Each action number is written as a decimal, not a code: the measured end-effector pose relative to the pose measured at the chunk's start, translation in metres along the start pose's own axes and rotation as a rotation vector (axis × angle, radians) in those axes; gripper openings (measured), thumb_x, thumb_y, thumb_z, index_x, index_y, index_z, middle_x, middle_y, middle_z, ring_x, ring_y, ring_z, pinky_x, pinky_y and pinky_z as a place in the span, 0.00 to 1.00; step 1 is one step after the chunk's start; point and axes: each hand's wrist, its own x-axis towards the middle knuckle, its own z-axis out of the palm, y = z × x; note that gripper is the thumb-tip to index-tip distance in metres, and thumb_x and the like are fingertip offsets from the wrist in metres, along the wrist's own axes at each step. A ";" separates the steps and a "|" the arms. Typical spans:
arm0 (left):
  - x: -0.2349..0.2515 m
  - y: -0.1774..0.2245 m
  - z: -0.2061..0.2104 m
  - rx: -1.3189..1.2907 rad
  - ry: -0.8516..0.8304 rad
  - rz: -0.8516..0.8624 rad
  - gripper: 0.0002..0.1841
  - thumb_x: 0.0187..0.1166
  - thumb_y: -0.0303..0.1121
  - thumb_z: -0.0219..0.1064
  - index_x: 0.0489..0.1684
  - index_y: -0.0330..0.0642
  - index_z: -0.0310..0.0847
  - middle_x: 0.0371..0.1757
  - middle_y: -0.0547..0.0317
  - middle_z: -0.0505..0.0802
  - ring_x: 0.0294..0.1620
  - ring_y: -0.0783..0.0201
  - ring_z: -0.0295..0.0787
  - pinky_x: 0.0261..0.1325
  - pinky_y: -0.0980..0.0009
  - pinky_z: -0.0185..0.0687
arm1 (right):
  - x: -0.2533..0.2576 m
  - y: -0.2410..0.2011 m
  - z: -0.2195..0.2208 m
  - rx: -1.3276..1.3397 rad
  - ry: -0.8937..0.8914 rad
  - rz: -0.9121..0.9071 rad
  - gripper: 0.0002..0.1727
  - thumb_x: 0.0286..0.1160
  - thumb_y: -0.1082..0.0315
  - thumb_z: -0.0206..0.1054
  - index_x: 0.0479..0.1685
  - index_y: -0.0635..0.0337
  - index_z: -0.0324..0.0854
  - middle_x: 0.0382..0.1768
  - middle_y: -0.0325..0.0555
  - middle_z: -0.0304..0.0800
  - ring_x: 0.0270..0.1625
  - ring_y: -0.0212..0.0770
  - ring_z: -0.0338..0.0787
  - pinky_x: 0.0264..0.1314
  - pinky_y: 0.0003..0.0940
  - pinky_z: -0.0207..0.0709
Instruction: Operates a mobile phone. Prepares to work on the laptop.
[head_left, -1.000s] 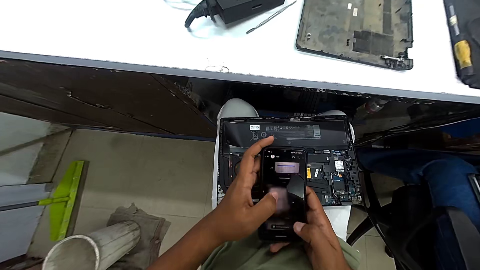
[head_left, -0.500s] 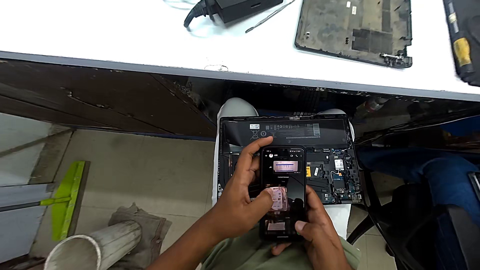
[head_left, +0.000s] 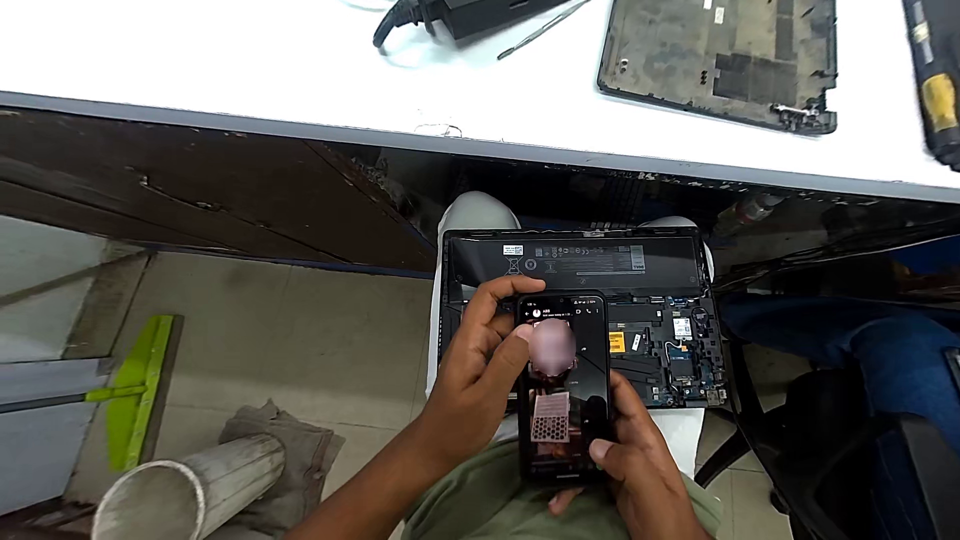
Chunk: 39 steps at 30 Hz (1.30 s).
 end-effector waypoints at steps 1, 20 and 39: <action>0.000 0.000 -0.001 -0.007 -0.020 0.001 0.24 0.88 0.29 0.46 0.84 0.47 0.61 0.55 0.47 0.90 0.50 0.57 0.93 0.48 0.65 0.92 | 0.000 -0.001 0.000 -0.007 0.006 0.003 0.32 0.75 0.78 0.50 0.82 0.64 0.51 0.65 0.56 0.81 0.59 0.53 0.92 0.30 0.49 0.93; 0.000 0.000 0.002 0.033 -0.068 -0.028 0.39 0.74 0.23 0.63 0.90 0.55 0.54 0.59 0.49 0.90 0.53 0.52 0.93 0.47 0.61 0.94 | 0.003 -0.003 0.001 0.009 0.084 -0.003 0.24 0.94 0.59 0.46 0.81 0.62 0.57 0.61 0.58 0.83 0.50 0.52 0.94 0.24 0.43 0.92; 0.000 0.002 0.001 0.009 0.044 -0.009 0.22 0.92 0.36 0.41 0.81 0.46 0.66 0.53 0.48 0.90 0.47 0.57 0.93 0.43 0.64 0.94 | 0.001 -0.002 0.002 -0.003 0.043 0.036 0.22 0.91 0.68 0.48 0.80 0.63 0.58 0.61 0.58 0.83 0.49 0.52 0.95 0.24 0.44 0.92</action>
